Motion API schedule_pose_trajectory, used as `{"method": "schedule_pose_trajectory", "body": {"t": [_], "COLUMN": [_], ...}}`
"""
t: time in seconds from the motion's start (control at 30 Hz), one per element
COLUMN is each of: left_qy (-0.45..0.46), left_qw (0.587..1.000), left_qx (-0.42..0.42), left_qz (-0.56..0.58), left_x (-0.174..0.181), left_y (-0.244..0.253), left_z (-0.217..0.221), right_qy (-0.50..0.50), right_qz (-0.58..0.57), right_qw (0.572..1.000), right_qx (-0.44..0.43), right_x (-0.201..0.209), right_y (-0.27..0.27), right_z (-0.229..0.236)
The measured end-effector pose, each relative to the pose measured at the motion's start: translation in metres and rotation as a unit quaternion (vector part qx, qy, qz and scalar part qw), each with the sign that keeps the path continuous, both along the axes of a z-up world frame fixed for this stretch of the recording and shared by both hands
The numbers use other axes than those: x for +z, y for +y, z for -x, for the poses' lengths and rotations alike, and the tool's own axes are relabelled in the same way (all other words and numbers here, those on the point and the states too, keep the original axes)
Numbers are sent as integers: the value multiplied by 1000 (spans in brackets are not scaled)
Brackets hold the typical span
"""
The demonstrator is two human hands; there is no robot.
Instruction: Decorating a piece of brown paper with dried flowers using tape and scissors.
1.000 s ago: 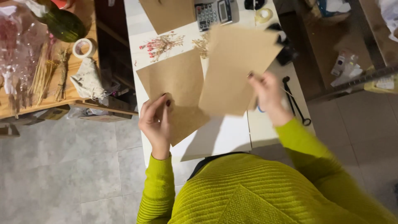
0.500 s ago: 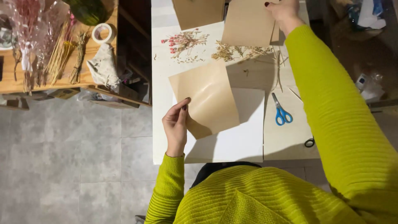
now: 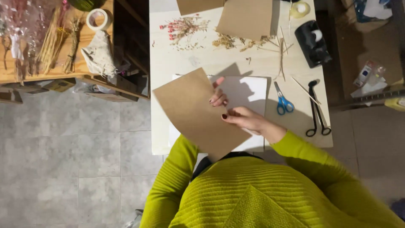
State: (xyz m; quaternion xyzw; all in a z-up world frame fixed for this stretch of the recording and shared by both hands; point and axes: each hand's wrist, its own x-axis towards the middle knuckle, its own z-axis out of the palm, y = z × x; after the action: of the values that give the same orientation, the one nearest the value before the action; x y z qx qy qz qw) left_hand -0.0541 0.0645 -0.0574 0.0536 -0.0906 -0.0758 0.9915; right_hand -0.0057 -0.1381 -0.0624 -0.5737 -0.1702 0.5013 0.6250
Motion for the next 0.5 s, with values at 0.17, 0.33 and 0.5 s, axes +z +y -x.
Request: {"method": "schedule_pose_trajectory", "body": {"t": [0.17, 0.33, 0.5], "left_qy": [96, 281, 184], "left_qw": [989, 890, 569], "left_qx": [-20, 103, 171], "left_qz": [-107, -344, -783], "left_x": [30, 2, 23], "left_y": [8, 58, 52], "left_z": [13, 46, 52], "right_qy": [28, -188, -261], "right_qz": [12, 89, 168], "right_qw": [989, 949, 936], "right_qx": [-146, -236, -167], "right_x": [16, -13, 37], "right_y": [-15, -31, -17], "right_z": [37, 58, 71]}}
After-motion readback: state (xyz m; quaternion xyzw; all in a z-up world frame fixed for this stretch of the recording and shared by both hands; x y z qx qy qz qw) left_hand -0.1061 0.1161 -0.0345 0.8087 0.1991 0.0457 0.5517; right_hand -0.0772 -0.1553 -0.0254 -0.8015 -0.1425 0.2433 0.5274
